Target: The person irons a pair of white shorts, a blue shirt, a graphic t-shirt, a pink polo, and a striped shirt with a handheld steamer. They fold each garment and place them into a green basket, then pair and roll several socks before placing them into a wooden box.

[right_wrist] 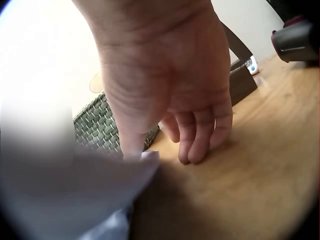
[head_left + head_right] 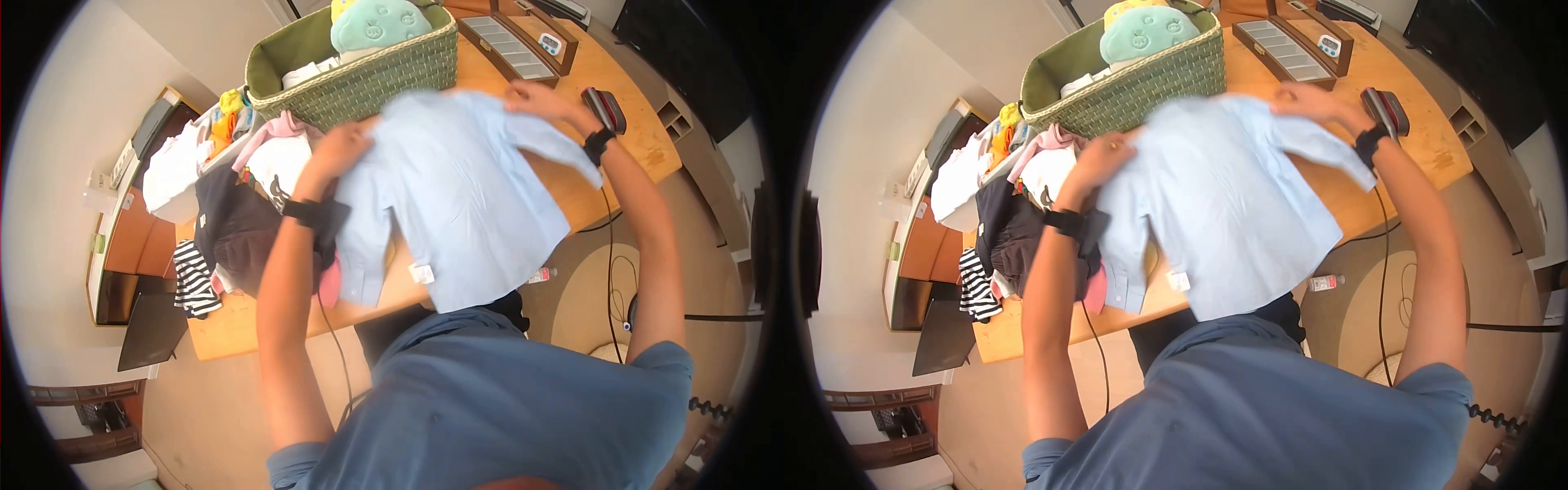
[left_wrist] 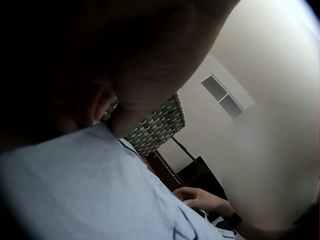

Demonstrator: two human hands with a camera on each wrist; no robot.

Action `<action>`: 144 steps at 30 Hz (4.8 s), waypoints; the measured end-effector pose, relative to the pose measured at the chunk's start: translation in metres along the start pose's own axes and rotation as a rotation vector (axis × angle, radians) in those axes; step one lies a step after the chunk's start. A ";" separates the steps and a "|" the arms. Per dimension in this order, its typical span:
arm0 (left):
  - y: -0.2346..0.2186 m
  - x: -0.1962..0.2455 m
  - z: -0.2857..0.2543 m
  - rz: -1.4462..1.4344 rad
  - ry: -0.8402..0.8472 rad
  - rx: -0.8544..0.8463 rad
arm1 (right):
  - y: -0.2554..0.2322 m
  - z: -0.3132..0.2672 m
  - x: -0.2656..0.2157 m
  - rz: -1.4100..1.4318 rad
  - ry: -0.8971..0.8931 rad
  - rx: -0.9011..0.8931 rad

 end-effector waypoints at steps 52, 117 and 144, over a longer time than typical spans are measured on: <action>0.093 0.046 -0.011 0.280 0.397 -0.117 | -0.032 -0.211 0.131 -0.409 0.682 0.396; 0.098 0.028 -0.011 0.200 0.319 -0.082 | -0.002 -0.237 -0.041 0.193 0.398 -0.549; 0.058 -0.020 -0.028 0.159 0.358 -0.007 | 0.068 -0.127 -0.146 0.193 -0.066 -0.694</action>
Point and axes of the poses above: each hand's wrist, its own z-axis towards the middle knuckle, its own y-axis out of the palm, x = y × z, the point moved 6 cm from there along z, towards the middle knuckle, and after that the axes turned 2 degrees about -y, right-handed, at the moved point
